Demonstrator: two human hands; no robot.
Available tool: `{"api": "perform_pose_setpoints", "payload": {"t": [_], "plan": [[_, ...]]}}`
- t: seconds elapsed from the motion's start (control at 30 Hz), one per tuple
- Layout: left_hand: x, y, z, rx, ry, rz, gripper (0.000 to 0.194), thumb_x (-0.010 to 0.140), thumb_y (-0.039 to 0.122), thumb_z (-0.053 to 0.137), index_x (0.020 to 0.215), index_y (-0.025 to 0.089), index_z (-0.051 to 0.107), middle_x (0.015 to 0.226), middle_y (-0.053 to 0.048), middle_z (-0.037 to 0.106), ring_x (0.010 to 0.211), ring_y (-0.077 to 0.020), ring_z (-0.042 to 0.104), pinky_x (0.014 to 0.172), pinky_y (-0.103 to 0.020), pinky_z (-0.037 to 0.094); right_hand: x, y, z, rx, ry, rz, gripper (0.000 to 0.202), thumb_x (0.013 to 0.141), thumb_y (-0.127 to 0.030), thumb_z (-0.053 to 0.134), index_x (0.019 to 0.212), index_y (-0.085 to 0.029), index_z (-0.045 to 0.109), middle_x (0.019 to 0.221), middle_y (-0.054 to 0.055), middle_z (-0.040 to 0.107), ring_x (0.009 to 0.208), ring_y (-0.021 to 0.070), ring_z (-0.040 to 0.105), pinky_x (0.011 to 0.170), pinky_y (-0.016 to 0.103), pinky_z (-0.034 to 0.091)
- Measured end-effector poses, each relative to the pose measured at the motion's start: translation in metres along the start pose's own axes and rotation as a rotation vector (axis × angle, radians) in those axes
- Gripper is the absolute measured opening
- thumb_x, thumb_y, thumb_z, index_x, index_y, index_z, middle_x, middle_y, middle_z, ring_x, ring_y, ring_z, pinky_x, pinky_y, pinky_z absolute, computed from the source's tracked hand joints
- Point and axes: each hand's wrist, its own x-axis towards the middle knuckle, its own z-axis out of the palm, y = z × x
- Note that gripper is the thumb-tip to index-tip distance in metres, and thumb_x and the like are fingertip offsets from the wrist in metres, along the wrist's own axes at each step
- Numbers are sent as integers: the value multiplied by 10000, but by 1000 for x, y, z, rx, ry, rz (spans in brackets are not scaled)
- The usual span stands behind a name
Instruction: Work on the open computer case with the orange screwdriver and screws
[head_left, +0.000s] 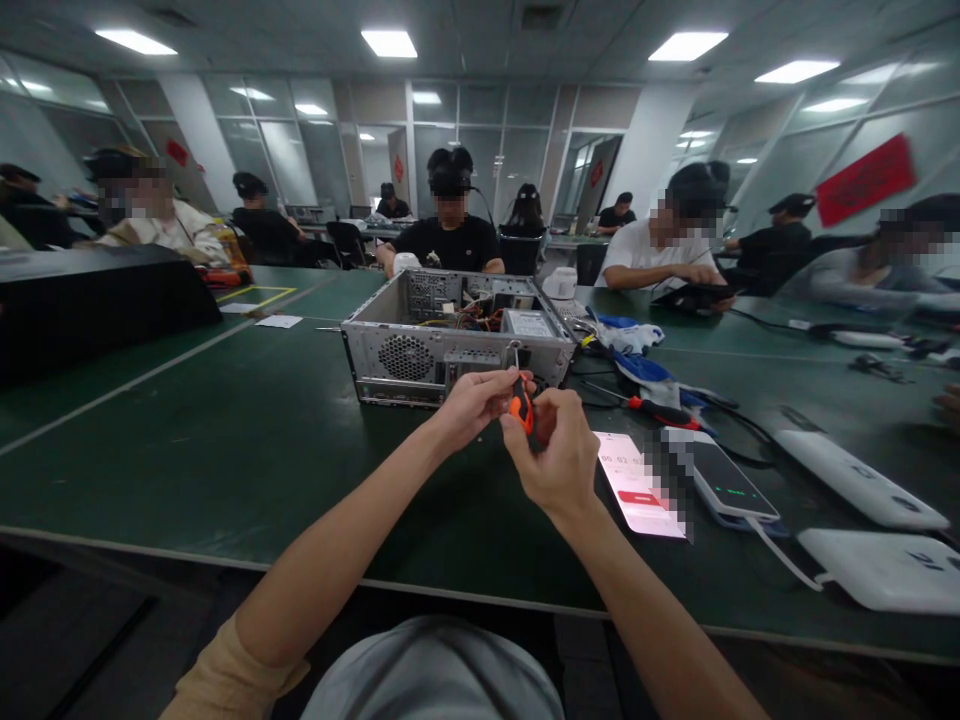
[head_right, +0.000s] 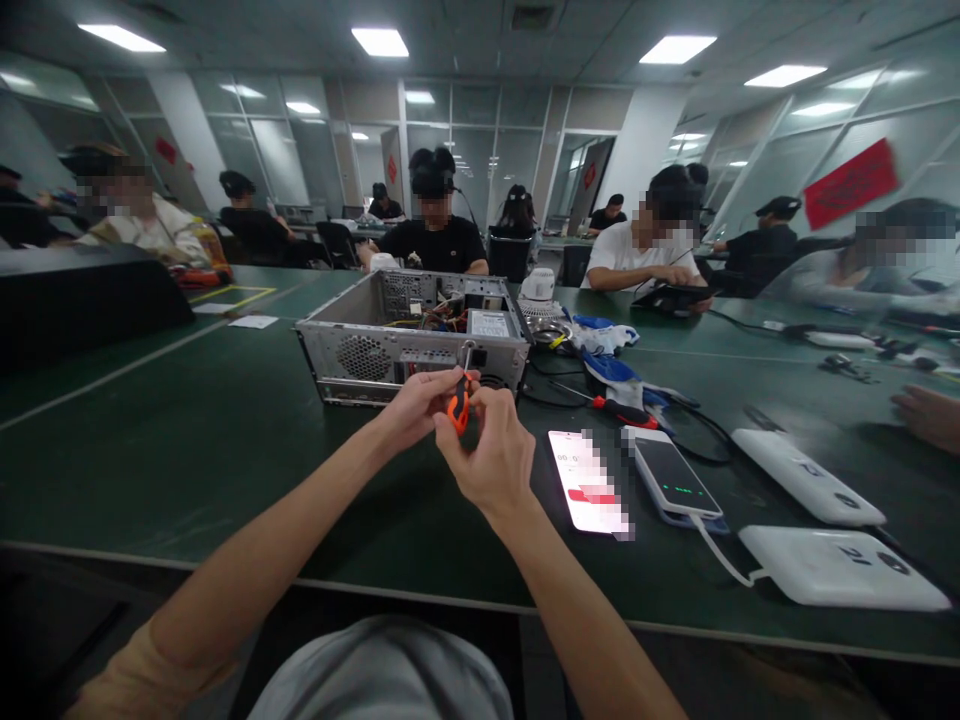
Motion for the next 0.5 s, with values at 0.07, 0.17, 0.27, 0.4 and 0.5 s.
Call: {"api": "perform_pose_setpoints", "payload": {"t": [0.07,0.17,0.27,0.4,0.5], "plan": [[-1,-1,-1,-11,-5,-3,257,822,314,762,928,81,745,847,-79,736,701,-106,658,693,-213,520,2,4,2,-21,73,-177,190,885,-339,656,987,-227,542,950,64,636,825,187,632,653,279,492],[-2,-2,-5,-5,-24,-8,272,825,324,757,946,81,747,835,-74,736,701,-108,666,664,-199,510,3,9,4,-5,154,-362,223,855,-262,709,1036,-215,588,1013,91,675,953,217,664,785,335,556],[-4,-2,-10,9,-1,-23,305,806,366,768,912,81,747,788,-64,727,649,-99,647,619,-197,491,1,8,6,2,134,-432,246,845,-246,733,1064,-226,625,1019,81,707,993,232,680,853,386,558],[-4,-4,-13,46,67,-9,335,753,411,799,818,87,743,741,-50,718,613,-87,622,596,-192,468,-1,2,11,46,158,-397,320,847,-266,743,1134,-232,605,1047,81,723,998,239,690,880,419,550],[-3,-4,-15,101,95,18,373,711,456,818,782,97,741,706,-43,707,592,-87,604,583,-198,455,-2,0,15,123,193,-350,326,816,-288,783,1068,-234,585,1017,69,719,985,233,687,882,419,552]]}}
